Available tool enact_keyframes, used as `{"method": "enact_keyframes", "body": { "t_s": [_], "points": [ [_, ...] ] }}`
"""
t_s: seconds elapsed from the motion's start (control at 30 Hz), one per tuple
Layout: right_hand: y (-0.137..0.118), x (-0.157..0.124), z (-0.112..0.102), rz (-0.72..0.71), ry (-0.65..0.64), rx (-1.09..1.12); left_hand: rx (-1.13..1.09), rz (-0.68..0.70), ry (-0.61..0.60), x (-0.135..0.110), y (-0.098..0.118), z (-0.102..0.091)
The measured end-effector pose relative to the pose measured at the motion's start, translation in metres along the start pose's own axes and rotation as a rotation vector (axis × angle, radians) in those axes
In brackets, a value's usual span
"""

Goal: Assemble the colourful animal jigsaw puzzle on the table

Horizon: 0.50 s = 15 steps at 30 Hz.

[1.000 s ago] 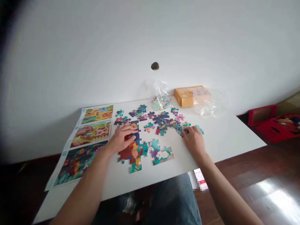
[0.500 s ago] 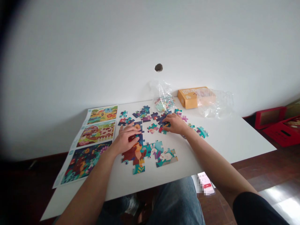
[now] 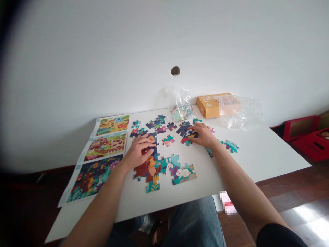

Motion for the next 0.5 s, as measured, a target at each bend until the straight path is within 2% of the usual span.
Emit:
{"method": "enact_keyframes", "body": {
  "t_s": [0.13,0.23,0.37,0.43,0.5],
  "points": [
    [-0.009,0.003,0.004,-0.027,-0.003,0.052,-0.018,0.010,0.029,0.000,0.001,-0.002],
    [-0.010,0.005,0.001,0.006,0.070,0.032,-0.031,0.016,0.047,-0.001,0.002,-0.003],
    [0.013,0.002,-0.011,0.203,0.262,-0.041,-0.022,0.022,0.045,-0.001,0.003,-0.003],
    [0.027,0.000,-0.011,0.290,0.288,-0.079,0.003,0.015,0.040,-0.001,0.004,-0.004],
    [0.037,-0.001,-0.008,0.319,0.271,-0.081,0.040,-0.014,0.056,0.000,0.003,-0.006]
  ]
}}
Point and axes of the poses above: each hand's wrist, its own x-axis towards the middle knuckle, its own z-axis out of the palm, y = z × x, the point moved 6 cm from there along x, towards the middle knuckle, and after that the axes turned 4 degrees about -x, right-handed, at the moved point
